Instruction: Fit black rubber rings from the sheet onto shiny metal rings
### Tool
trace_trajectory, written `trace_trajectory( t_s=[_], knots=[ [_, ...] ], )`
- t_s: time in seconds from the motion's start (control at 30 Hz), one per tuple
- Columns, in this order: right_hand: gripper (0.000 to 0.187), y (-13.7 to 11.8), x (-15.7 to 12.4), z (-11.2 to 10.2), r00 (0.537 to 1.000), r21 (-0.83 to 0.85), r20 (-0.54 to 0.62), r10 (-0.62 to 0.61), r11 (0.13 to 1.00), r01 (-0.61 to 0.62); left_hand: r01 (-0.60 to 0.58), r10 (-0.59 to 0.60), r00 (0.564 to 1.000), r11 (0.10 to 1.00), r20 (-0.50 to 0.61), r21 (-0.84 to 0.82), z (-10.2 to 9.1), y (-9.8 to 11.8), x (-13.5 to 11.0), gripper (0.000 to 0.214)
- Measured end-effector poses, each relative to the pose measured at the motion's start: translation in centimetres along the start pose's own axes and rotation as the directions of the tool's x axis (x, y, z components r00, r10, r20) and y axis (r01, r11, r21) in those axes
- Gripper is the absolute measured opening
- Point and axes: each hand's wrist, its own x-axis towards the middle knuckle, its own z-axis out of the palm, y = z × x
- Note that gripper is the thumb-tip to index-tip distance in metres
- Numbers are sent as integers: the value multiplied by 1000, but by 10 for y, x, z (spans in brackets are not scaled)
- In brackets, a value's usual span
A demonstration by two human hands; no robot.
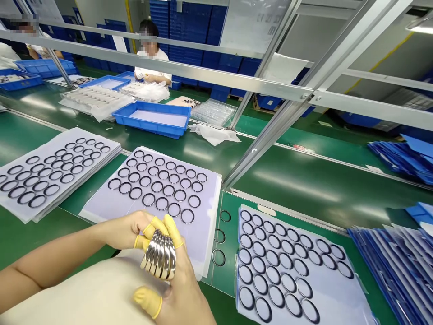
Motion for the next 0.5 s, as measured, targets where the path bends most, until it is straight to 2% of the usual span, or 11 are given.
trace_trajectory(
  t_s=[0.07,0.13,0.23,0.3,0.43,0.5],
  knots=[
    [49,3,0,-3,1000,46,26,4,999,-5,-44,43,999,987,10,158,-4,8,-1,29],
    [37,2,4,-6,995,105,101,-26,994,15,-62,53,998,951,38,304,-5,14,-1,26],
    [41,-5,14,-10,965,232,250,-83,973,24,-90,52,994,890,98,446,-2,17,2,24],
    [47,-10,19,-13,945,292,306,-114,956,21,-116,60,990,867,129,484,2,17,6,24],
    [44,-11,19,-16,954,323,254,-158,944,70,-148,60,982,833,180,533,1,21,12,25],
    [37,-8,16,-17,964,332,207,-167,939,91,-108,-42,971,800,235,590,-6,25,13,20]
  ],
)
